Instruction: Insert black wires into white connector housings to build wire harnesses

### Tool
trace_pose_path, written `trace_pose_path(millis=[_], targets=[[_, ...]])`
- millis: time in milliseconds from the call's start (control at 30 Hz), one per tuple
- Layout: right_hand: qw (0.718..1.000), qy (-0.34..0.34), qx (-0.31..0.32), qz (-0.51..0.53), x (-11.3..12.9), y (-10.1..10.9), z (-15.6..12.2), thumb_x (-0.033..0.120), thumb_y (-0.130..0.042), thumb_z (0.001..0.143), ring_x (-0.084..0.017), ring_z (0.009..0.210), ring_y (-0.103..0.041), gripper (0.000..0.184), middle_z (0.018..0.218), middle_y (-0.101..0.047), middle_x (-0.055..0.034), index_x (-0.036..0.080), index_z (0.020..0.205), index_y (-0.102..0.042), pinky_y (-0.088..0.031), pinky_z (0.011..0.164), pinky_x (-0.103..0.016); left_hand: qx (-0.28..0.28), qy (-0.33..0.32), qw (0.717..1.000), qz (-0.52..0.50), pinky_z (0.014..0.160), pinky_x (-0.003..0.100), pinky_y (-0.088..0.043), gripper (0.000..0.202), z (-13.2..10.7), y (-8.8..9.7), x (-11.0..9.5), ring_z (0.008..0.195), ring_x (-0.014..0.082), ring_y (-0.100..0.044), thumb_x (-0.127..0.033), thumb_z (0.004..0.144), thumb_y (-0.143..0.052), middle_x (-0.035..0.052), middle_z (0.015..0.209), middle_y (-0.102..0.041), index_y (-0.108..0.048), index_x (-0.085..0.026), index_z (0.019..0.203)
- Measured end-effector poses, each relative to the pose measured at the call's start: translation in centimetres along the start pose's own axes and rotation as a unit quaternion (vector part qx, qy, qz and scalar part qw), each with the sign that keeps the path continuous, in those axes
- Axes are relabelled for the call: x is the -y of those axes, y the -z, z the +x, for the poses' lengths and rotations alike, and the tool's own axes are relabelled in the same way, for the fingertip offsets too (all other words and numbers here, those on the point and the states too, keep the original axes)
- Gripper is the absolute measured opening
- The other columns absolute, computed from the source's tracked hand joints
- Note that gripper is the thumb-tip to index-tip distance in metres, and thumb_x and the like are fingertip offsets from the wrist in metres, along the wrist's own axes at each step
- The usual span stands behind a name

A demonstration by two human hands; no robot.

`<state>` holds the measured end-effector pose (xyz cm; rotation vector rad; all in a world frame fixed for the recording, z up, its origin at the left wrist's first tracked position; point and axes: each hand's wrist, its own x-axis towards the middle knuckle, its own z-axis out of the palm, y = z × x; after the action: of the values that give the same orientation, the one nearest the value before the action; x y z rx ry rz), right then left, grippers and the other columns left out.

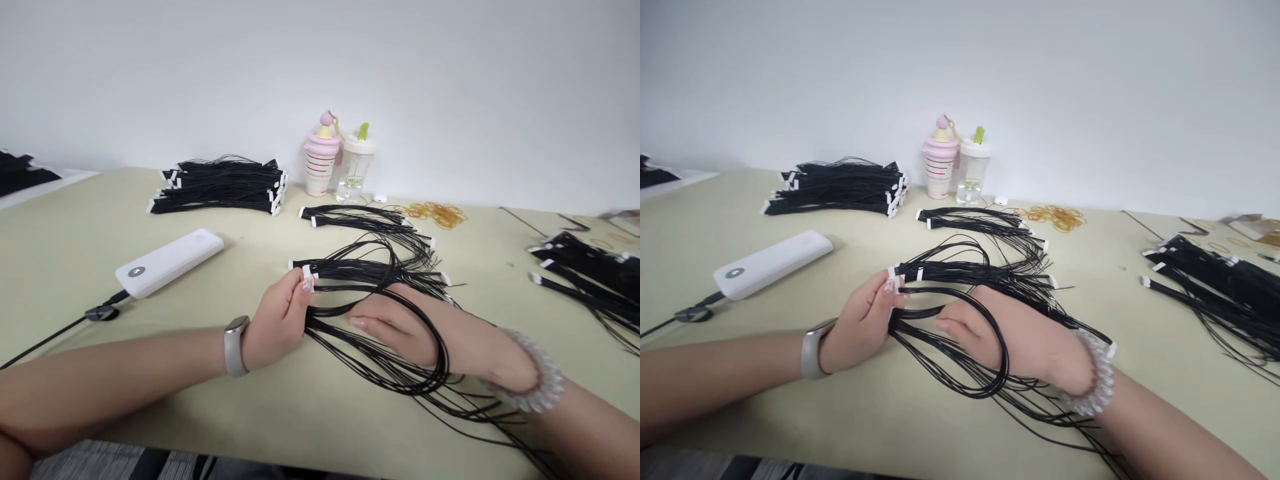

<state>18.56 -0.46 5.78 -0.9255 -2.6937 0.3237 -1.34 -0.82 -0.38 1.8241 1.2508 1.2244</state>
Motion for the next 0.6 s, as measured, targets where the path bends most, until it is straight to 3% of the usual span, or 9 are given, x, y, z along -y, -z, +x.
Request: trace_pose_path(millis=[133,267,433,600], targets=[[0.998,-0.012,0.048,0.031,0.6,-2.2,1.1,0.027,-0.036,0.090,-0.008,0.059,-0.050,0.029,0.066,-0.060,0.0024,0.019,0.072,-0.057,-0.040,0.059,-0.021,0.006,-0.004,1.000,-0.003,0.054,0.022,-0.033,0.030,-0.3,-0.1,0.2,0.055,0.0090,-0.036,-0.035,0.091,-0.026,-0.0023,0.061,-0.043,-0.041,-0.017,0.071],[0.998,-0.012,0.027,0.057,0.9,-3.1,1.3,0.022,-0.036,0.089,-0.006,0.053,-0.045,0.028,0.060,-0.055,0.0039,0.018,0.067,-0.053,-0.036,0.053,-0.020,0.017,-0.017,1.000,-0.006,0.053,0.022,-0.032,0.030,-0.5,0.0,0.4,0.054,0.0084,-0.036,-0.034,0.091,-0.025,-0.0025,0.060,-0.043,-0.040,-0.017,0.072],[1.000,-0.002,-0.020,-0.008,1.3,-3.6,1.2,0.020,-0.039,0.087,-0.006,0.051,-0.044,0.025,0.060,-0.055,0.0043,0.017,0.065,-0.051,-0.034,0.051,-0.021,0.025,-0.041,0.999,0.005,0.052,0.021,-0.030,0.026,-0.5,0.0,0.4,0.054,0.0075,-0.034,-0.030,0.091,-0.027,-0.0035,0.060,-0.041,-0.041,-0.017,0.073],[0.993,0.018,-0.039,-0.113,1.3,-3.7,1.3,0.017,-0.045,0.081,-0.010,0.059,-0.047,0.021,0.064,-0.057,-0.0007,0.017,0.062,-0.055,-0.037,0.058,-0.025,0.024,-0.004,1.000,0.010,0.055,0.020,-0.033,0.030,-0.1,0.0,0.1,0.057,0.0077,-0.035,-0.033,0.090,-0.027,-0.0026,0.062,-0.041,-0.039,-0.016,0.069]])
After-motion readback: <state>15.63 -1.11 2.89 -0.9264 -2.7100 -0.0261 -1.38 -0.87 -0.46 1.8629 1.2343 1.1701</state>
